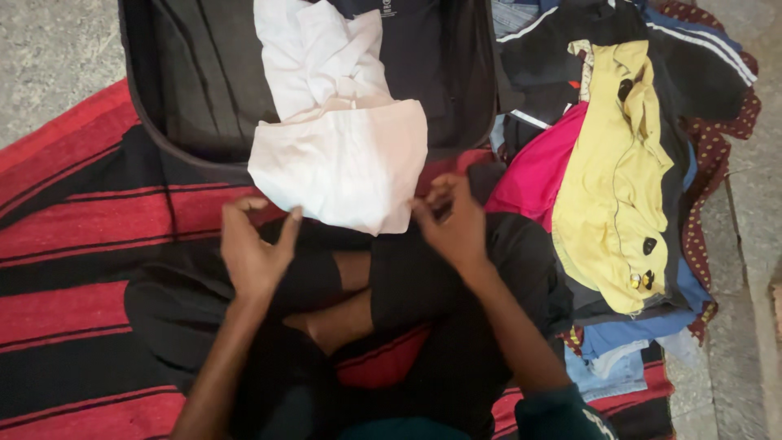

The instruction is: The person folds a white shirt and places it in a suitcase, followed by a yellow top and a pink dress.

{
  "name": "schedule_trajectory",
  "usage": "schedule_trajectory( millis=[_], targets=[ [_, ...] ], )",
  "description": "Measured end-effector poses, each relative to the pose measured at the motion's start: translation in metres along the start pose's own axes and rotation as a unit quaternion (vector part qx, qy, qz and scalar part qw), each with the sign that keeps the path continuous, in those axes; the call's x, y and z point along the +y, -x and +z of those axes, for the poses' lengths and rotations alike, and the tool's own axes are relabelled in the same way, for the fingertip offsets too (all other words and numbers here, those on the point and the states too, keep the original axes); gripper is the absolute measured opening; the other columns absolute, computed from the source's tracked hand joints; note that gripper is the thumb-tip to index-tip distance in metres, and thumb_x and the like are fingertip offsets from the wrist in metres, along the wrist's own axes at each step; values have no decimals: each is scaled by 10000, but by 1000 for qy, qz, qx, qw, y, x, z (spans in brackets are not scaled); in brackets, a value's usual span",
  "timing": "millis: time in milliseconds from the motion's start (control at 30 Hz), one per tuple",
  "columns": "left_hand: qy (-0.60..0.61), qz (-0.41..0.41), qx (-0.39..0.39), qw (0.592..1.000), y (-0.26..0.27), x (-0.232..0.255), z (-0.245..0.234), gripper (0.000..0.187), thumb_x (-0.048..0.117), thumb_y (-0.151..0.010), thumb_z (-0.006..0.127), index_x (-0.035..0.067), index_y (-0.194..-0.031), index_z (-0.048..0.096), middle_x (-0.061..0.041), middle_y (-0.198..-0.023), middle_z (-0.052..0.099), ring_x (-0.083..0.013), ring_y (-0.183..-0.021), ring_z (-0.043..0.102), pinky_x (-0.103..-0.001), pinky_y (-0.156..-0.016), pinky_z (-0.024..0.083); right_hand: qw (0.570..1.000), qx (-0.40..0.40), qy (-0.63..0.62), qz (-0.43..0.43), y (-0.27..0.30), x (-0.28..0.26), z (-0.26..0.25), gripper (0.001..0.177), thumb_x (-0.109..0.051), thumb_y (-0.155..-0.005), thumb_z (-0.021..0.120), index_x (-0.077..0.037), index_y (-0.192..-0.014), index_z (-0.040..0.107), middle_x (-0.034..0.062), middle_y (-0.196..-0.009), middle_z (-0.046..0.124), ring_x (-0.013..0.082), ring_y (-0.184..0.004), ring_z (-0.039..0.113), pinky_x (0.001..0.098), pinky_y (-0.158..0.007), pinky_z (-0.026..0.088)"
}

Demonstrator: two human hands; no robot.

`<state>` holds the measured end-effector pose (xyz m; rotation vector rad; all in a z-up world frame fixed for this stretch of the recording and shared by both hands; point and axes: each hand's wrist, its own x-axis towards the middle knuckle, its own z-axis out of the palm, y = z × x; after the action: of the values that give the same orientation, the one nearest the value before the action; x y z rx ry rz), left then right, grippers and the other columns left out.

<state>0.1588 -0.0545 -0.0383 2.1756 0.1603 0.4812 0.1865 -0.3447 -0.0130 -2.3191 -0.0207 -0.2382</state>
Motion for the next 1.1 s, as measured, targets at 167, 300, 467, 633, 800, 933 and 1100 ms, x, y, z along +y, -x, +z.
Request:
schedule_trajectory(
  millis=[167, 300, 467, 633, 800, 933, 1100],
  targets=[
    [42, -94, -101, 990, 19, -11, 29, 771, 296, -771, 931, -51, -1216, 405, -259, -1111, 694, -349, -1054, 704, -408, -850, 552, 989, -108, -99, -10, 20, 13, 32, 696, -278, -832, 870, 14, -1212, 366, 112, -1032, 626, 207, -914, 681, 345, -770, 552],
    [132, -146, -118, 973, 24, -18, 37, 678, 206, -807, 891, -11, -1216, 397, -237, -1101, 720, -265, -1034, 735, -358, -875, 563, 993, -73, -89, 30, 28, 18, 42, 473, -219, -900, 814, -43, -1111, 429, 108, -909, 598, 211, -806, 624, 318, -718, 519],
    [299, -79, -62, 949, 66, -3, 14, 539, 48, -917, 791, -4, -1280, 396, -218, -1169, 616, -207, -1083, 647, -329, -924, 539, 977, -89, -191, -4, 56, 31, 27, 187, -47, -1014, 716, -20, -931, 550, 85, -897, 613, 160, -850, 572, 304, -775, 485],
    [216, -161, -114, 956, 107, 33, -34, 601, 65, -860, 786, 28, -1353, 445, -141, -1118, 690, -183, -988, 687, -321, -843, 565, 959, -176, -217, -35, 100, 14, 1, 148, 43, -1003, 616, -15, -1097, 714, 69, -1071, 766, 127, -984, 696, 269, -906, 534],
    [102, 34, -193, 975, 117, 50, -76, 725, -21, -701, 790, 34, -1375, 527, -213, -1120, 611, -385, -1055, 617, -428, -876, 515, 947, -252, -197, -33, 124, -17, -41, 548, 69, -814, 616, -57, -1347, 638, 145, -1259, 708, 250, -1030, 591, 337, -895, 449],
    [-45, 60, -244, 967, 130, 43, -84, 809, -86, -665, 710, 93, -1441, 571, -168, -912, 546, -365, -897, 588, -442, -806, 510, 926, -345, -115, 97, 133, -34, -54, 675, 54, -797, 641, -165, -1434, 588, 126, -1212, 708, 261, -878, 678, 322, -743, 547],
    [-2, 201, -144, 969, 108, 44, -85, 692, 0, -588, 751, 139, -1265, 713, -78, -837, 528, -270, -823, 559, -403, -744, 467, 949, -292, -82, -89, 123, -39, -57, 801, 89, -718, 623, -111, -1486, 515, 207, -1341, 594, 343, -1173, 603, 400, -929, 524]
  ],
)
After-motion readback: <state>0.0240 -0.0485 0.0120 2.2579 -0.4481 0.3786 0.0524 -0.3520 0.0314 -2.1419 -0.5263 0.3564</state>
